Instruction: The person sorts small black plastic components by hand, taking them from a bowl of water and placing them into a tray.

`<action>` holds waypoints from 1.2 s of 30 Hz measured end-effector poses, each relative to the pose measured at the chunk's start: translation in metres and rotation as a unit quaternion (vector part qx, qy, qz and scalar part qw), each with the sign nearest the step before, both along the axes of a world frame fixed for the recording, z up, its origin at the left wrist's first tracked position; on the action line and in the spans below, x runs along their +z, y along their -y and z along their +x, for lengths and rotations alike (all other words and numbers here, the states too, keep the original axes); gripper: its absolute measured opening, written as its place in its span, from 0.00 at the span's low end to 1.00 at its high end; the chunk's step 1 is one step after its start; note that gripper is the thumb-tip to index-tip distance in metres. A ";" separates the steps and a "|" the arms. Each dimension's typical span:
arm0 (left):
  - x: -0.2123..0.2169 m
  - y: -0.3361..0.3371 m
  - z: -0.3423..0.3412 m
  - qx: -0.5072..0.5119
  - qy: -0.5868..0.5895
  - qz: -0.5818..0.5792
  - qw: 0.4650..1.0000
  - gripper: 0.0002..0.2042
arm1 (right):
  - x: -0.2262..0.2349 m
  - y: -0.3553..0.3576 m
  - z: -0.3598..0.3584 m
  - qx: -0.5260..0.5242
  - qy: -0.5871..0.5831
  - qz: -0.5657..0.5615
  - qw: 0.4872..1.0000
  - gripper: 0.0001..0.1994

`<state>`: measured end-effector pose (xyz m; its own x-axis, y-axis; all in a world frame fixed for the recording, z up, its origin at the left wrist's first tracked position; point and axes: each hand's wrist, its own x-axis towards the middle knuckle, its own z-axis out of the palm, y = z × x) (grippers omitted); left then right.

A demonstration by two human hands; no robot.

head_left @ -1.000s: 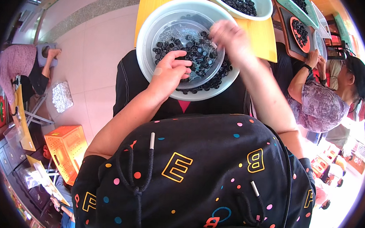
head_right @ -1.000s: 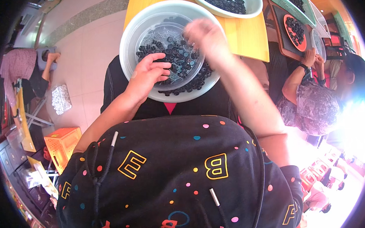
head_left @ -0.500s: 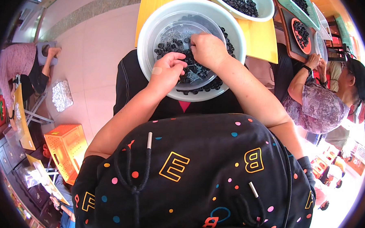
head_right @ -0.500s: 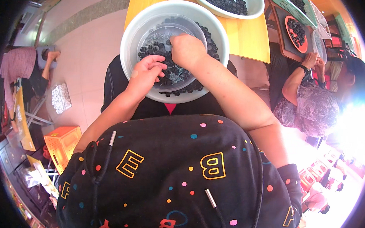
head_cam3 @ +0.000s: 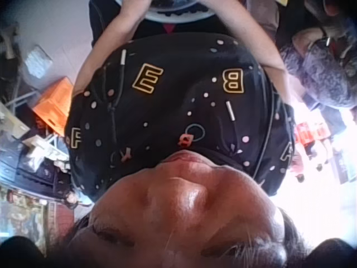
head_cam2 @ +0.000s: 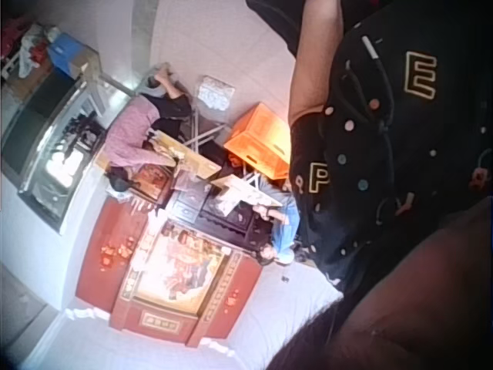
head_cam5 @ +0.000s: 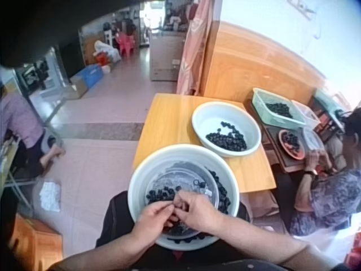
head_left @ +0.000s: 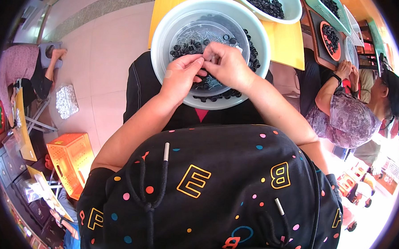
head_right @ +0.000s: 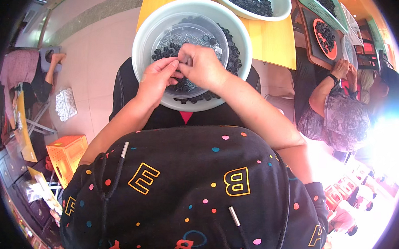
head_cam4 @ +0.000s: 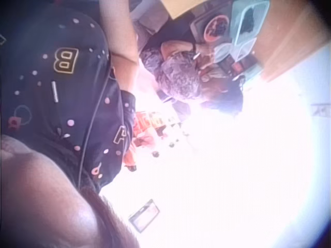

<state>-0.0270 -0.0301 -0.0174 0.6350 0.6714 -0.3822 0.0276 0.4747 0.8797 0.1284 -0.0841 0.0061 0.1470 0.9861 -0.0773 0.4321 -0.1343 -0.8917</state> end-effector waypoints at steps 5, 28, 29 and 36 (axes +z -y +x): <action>-0.006 -0.004 -0.003 0.033 0.023 -0.061 0.997 0.10 | -0.002 -0.001 0.012 0.036 0.069 0.043 0.996 0.04; -0.004 -0.002 -0.003 0.044 0.055 -0.063 0.996 0.11 | -0.012 -0.009 0.020 -0.039 0.117 0.066 0.990 0.03; -0.005 -0.002 -0.004 0.040 0.054 -0.060 0.996 0.11 | -0.014 -0.006 0.019 -0.046 0.095 0.064 0.992 0.03; -0.001 0.003 0.000 0.017 0.010 0.031 0.999 0.14 | -0.001 0.014 0.009 -0.054 0.000 0.025 0.998 0.02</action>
<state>-0.0273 -0.0329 -0.0182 0.6186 0.7146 -0.3267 -0.0050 0.4193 0.9078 0.1379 -0.0983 0.0051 0.2527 0.9671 -0.0282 0.4183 -0.1355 -0.8981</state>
